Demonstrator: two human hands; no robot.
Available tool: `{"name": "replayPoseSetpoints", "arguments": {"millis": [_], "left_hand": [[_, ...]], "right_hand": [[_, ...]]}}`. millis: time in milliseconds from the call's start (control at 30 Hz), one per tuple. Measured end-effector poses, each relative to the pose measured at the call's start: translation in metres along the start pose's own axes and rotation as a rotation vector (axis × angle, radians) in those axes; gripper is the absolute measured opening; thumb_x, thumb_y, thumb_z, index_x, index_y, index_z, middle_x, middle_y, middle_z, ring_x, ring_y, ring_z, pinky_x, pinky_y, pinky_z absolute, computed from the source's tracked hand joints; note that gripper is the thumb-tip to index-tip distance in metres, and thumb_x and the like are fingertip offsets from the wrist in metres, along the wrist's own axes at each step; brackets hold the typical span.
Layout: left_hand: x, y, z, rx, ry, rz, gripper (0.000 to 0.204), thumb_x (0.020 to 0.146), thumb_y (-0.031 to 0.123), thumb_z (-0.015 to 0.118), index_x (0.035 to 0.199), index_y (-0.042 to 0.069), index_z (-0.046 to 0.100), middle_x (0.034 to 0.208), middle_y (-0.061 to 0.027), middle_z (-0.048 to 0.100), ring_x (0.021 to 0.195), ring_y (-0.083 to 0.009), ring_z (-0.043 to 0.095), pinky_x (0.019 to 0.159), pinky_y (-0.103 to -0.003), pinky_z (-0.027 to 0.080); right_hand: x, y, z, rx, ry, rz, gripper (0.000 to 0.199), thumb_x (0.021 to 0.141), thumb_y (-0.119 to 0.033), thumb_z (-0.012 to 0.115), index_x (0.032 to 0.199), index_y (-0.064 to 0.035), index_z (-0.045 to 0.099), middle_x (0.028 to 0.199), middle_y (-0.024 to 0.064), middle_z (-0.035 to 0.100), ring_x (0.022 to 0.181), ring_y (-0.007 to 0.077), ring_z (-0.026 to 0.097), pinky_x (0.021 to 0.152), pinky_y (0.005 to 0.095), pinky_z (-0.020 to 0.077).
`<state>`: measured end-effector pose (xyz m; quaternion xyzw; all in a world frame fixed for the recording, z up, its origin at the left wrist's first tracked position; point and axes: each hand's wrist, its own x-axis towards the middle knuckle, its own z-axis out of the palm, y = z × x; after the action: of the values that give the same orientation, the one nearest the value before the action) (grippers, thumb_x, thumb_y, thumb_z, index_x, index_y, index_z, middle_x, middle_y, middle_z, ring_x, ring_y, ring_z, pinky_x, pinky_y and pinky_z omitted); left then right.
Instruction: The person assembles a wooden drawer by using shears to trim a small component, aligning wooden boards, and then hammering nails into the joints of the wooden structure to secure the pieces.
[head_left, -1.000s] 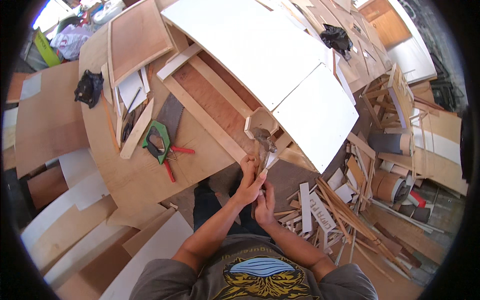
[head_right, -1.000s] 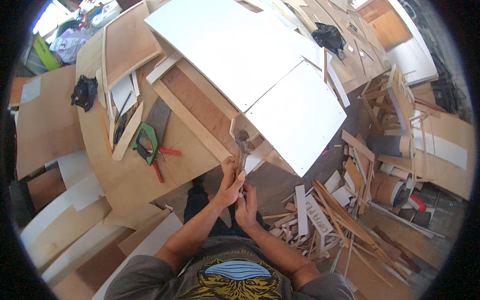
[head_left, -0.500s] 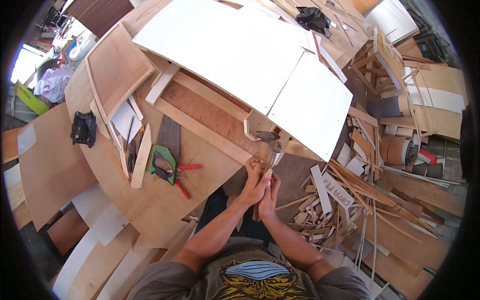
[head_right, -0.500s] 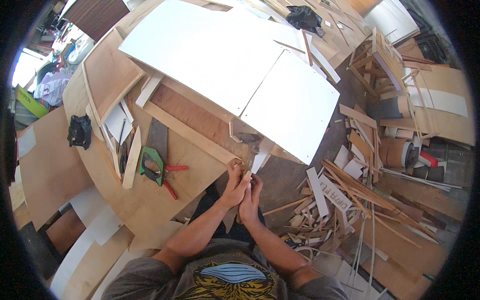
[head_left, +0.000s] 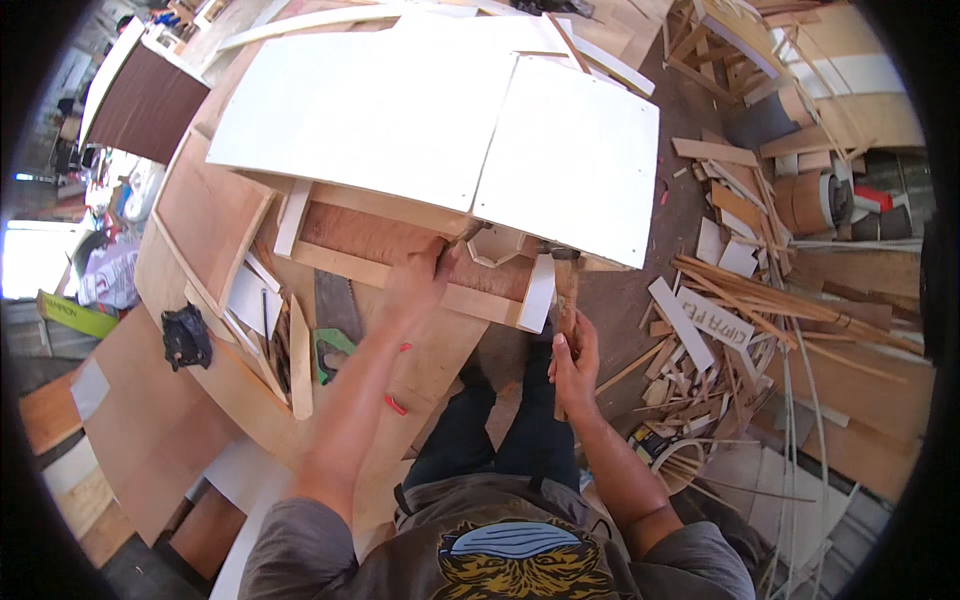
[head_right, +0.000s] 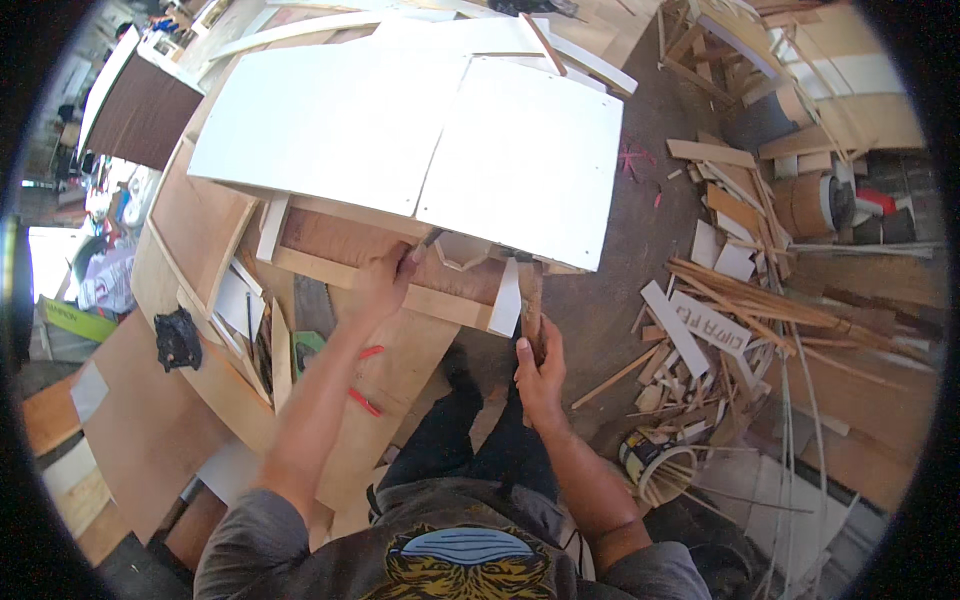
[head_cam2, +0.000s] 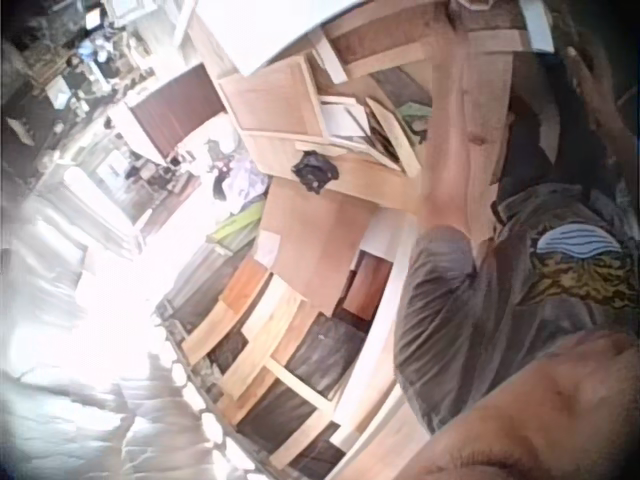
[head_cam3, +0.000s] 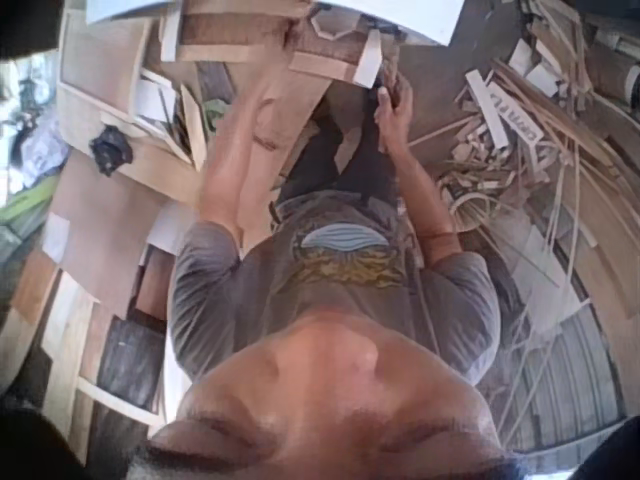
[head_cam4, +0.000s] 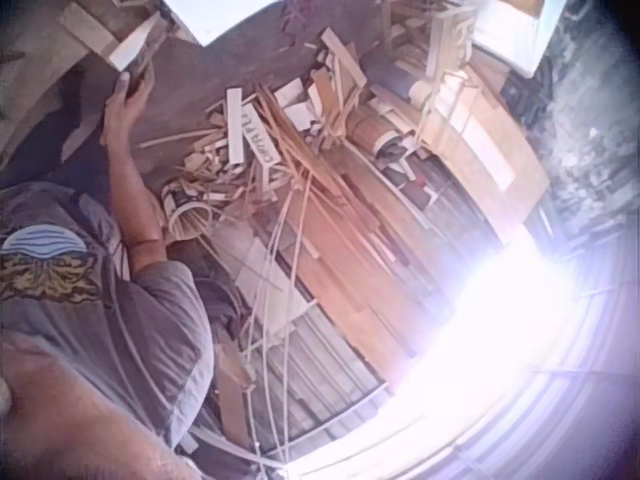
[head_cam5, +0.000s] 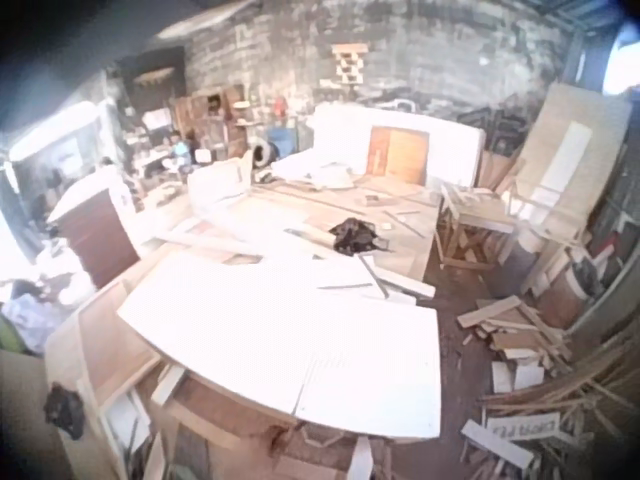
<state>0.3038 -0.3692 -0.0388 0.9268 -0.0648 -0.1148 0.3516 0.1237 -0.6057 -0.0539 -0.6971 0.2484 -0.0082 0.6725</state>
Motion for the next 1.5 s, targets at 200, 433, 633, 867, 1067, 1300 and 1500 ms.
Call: {"name": "replayPoseSetpoints", "arguments": {"millis": [200, 433, 633, 867, 1067, 1300, 1500], "left_hand": [[0.055, -0.031, 0.001, 0.377, -0.094, 0.207, 0.044, 0.101, 0.050, 0.054, 0.098, 0.009, 0.071, 0.076, -0.0181, 0.070, 0.074, -0.0393, 0.071, 0.065, -0.052, 0.055], [0.090, -0.031, 0.000, 0.349, -0.206, 0.337, 0.043, 0.102, 0.046, 0.057, 0.110, 0.007, 0.070, 0.098, -0.0178, 0.074, 0.098, -0.0360, 0.070, 0.084, -0.046, 0.055], [0.101, -0.036, 0.008, 0.089, -0.339, 0.341, 0.042, 0.099, 0.037, 0.065, 0.129, 0.007, 0.065, 0.122, -0.0176, 0.068, 0.119, -0.0307, 0.063, 0.100, -0.043, 0.050], [0.126, -0.072, 0.025, 0.143, -0.165, 0.643, 0.045, 0.096, 0.033, 0.071, 0.131, 0.007, 0.063, 0.132, -0.0154, 0.064, 0.125, -0.0313, 0.060, 0.104, -0.044, 0.047], [0.136, -0.080, 0.029, -0.048, -0.347, 0.539, 0.055, 0.097, 0.032, 0.070, 0.145, 0.011, 0.052, 0.148, -0.0151, 0.052, 0.139, -0.0349, 0.046, 0.116, -0.044, 0.037], [0.132, -0.071, 0.024, -0.134, -0.367, 0.412, 0.049, 0.095, 0.031, 0.072, 0.138, 0.011, 0.059, 0.141, -0.0140, 0.058, 0.135, -0.0303, 0.050, 0.112, -0.043, 0.041], [0.129, -0.057, 0.013, -0.042, -0.310, 0.532, 0.045, 0.095, 0.032, 0.073, 0.132, 0.011, 0.063, 0.135, -0.0125, 0.062, 0.127, -0.0308, 0.057, 0.104, -0.044, 0.047]], "right_hand": [[-0.018, -0.001, 0.010, 0.033, -0.008, 0.109, 0.050, 0.106, -0.020, 0.056, 0.150, -0.0069, 0.037, 0.099, 0.0068, 0.056, 0.056, 0.0051, 0.050, 0.046, 0.0221, 0.0436], [-0.026, 0.018, 0.010, 0.053, 0.019, 0.054, 0.049, 0.106, -0.014, 0.055, 0.151, -0.0071, 0.037, 0.096, 0.0055, 0.057, 0.056, 0.0052, 0.049, 0.046, 0.0219, 0.0429], [-0.027, 0.028, 0.005, -0.016, 0.023, 0.000, 0.051, 0.106, -0.016, 0.056, 0.152, -0.0069, 0.036, 0.096, 0.0056, 0.059, 0.055, 0.0053, 0.048, 0.046, 0.0221, 0.0423], [-0.027, 0.015, 0.010, 0.014, 0.019, 0.041, 0.052, 0.105, -0.018, 0.057, 0.152, -0.0071, 0.036, 0.103, 0.0070, 0.061, 0.056, 0.0055, 0.049, 0.046, 0.0223, 0.0428], [-0.027, 0.018, 0.013, -0.015, 0.022, 0.020, 0.052, 0.105, -0.018, 0.058, 0.151, -0.0071, 0.036, 0.106, 0.0076, 0.060, 0.057, 0.0055, 0.049, 0.047, 0.0226, 0.0438], [-0.026, 0.014, 0.012, -0.253, 0.041, -0.001, 0.042, 0.102, -0.017, 0.062, 0.141, -0.0041, 0.050, 0.104, 0.0121, 0.067, 0.085, 0.0157, 0.063, 0.074, 0.0339, 0.0528], [-0.005, -0.015, 0.018, -0.483, 0.065, -0.214, 0.035, 0.100, -0.016, 0.064, 0.130, -0.0003, 0.056, 0.103, 0.0195, 0.070, 0.093, 0.0299, 0.072, 0.078, 0.0402, 0.0543]]}}
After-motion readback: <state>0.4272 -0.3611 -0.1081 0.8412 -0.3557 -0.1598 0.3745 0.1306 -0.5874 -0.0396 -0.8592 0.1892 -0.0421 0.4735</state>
